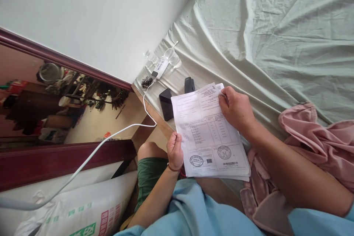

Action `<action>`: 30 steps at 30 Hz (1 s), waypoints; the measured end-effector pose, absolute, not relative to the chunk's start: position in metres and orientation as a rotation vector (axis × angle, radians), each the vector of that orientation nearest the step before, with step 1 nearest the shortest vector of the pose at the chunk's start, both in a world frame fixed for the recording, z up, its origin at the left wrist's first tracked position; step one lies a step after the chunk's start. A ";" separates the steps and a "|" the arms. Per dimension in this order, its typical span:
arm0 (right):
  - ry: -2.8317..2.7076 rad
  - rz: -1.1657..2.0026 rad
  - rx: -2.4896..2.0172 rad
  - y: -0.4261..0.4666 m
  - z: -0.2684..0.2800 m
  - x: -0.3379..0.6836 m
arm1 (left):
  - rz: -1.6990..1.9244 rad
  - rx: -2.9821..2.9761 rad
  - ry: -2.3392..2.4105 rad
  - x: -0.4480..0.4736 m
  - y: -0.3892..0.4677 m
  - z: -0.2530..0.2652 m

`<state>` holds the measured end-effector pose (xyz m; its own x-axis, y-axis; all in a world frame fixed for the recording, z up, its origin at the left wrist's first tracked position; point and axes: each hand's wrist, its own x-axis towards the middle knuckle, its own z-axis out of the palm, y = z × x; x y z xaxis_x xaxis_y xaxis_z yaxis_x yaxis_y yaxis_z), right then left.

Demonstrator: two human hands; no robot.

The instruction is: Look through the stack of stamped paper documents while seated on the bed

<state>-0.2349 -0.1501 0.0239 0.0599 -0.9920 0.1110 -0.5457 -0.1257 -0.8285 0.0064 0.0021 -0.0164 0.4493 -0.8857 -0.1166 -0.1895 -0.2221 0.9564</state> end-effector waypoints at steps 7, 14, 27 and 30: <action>1.538 -0.963 -1.682 -0.151 0.024 -0.237 | -0.792 1.759 -1.014 0.008 0.003 -0.020; 1.496 -1.004 -1.587 -0.160 0.017 -0.244 | -0.701 1.833 -1.114 0.007 0.002 -0.015; 1.313 -0.974 -1.384 -0.164 0.017 -0.248 | -1.016 1.568 -0.894 0.007 0.004 -0.019; 1.063 -1.019 -1.159 -0.163 0.020 -0.250 | -1.009 1.571 -0.870 0.006 0.002 -0.019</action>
